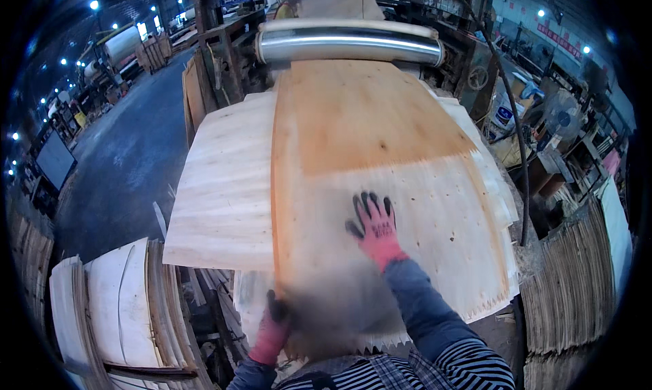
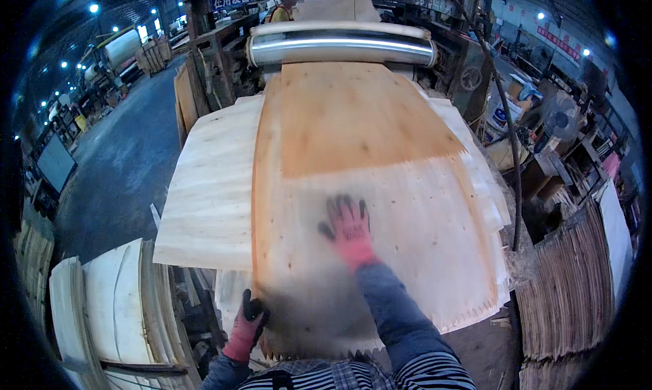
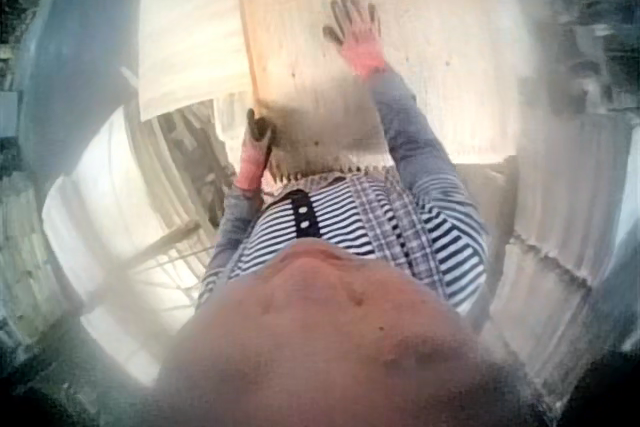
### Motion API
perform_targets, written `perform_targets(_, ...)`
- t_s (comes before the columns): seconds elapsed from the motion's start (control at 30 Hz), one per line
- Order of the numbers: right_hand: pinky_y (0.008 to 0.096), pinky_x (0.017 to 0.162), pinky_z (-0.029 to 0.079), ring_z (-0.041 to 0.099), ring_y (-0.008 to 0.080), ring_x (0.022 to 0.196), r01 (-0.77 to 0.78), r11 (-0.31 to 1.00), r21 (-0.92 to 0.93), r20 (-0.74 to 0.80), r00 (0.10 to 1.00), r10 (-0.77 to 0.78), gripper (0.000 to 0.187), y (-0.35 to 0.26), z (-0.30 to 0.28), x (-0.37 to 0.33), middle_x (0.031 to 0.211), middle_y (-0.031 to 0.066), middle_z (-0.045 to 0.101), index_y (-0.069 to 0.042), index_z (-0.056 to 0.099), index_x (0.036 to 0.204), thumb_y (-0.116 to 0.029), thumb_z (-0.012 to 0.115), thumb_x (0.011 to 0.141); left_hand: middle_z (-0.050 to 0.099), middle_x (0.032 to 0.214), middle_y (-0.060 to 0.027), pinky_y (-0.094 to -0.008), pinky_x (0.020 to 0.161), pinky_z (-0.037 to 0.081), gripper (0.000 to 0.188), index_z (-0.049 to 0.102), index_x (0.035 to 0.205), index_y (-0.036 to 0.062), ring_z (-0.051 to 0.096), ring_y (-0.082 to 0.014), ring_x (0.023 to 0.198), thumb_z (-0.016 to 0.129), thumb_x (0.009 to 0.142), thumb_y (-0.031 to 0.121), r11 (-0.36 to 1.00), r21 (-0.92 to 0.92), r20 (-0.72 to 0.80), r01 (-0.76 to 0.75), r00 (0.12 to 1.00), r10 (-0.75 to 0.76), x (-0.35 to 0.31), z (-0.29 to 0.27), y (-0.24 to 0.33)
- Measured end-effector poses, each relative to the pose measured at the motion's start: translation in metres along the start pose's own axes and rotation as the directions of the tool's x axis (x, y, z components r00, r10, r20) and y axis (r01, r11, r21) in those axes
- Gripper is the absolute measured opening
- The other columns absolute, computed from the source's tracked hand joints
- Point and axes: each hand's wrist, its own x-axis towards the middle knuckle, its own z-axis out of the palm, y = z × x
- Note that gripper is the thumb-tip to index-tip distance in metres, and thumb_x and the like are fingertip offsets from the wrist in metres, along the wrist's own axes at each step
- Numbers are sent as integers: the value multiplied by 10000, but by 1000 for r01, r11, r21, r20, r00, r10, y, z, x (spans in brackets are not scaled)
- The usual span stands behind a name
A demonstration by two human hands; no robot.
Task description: The person repeatedly picks up large wooden sheets from a stack, feeds them into a roller machine, and then stacks the processed sheets. The person wears gloves and handles the sheets by hand throughout the process.
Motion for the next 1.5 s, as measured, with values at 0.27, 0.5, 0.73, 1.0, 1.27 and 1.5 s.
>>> perform_targets(0.27,495,1024,130,269,374,1203,-95,982,160,472,882,9,808,-32,-95,-208,1269,213,340,-30,411,1215,-481,668,597,571,986,-54,-237,707,457,317,503,1112,6,557,-124,846,551,828,138,865,-405,281,297,941,-191,15,-4,77)
perform_targets(0.5,498,855,356,468,367,994,-59,997,55,187,981,48,630,-39,-152,-258,1053,177,510,-34,544,982,-341,734,466,576,921,-43,-251,702,460,311,509,1081,-5,564,-122,821,536,826,171,840,-508,373,191,928,15,-19,19,191)
perform_targets(0.73,442,800,421,544,319,864,36,997,71,111,993,-43,513,-64,-232,-232,973,141,565,-42,576,955,-356,647,556,523,1089,-92,-267,763,452,374,383,1218,1,536,-157,922,424,886,168,853,-515,239,-90,940,243,-27,-12,158)
perform_targets(1.0,395,807,415,542,285,908,80,995,62,-48,996,-77,510,-30,-149,-96,1012,111,562,-60,551,1049,-219,647,574,468,1179,-136,-314,868,401,430,364,1223,-19,506,-242,990,505,835,104,966,139,-12,-216,975,220,0,-20,23)
perform_targets(1.27,378,804,415,539,260,917,2,997,79,-97,995,6,493,13,-61,6,1047,89,553,-118,513,1128,-247,641,670,354,1233,-236,-453,985,250,774,262,1276,-23,335,-414,1127,643,649,223,655,729,3,-201,957,291,-29,2,1)
perform_targets(1.5,399,978,269,398,278,1138,-100,992,-76,-10,995,100,496,54,9,47,1218,123,447,-112,431,1218,-284,563,771,213,1286,-334,-478,986,235,958,208,1284,-55,207,-479,1196,711,613,409,575,812,-203,99,972,118,-25,15,10)
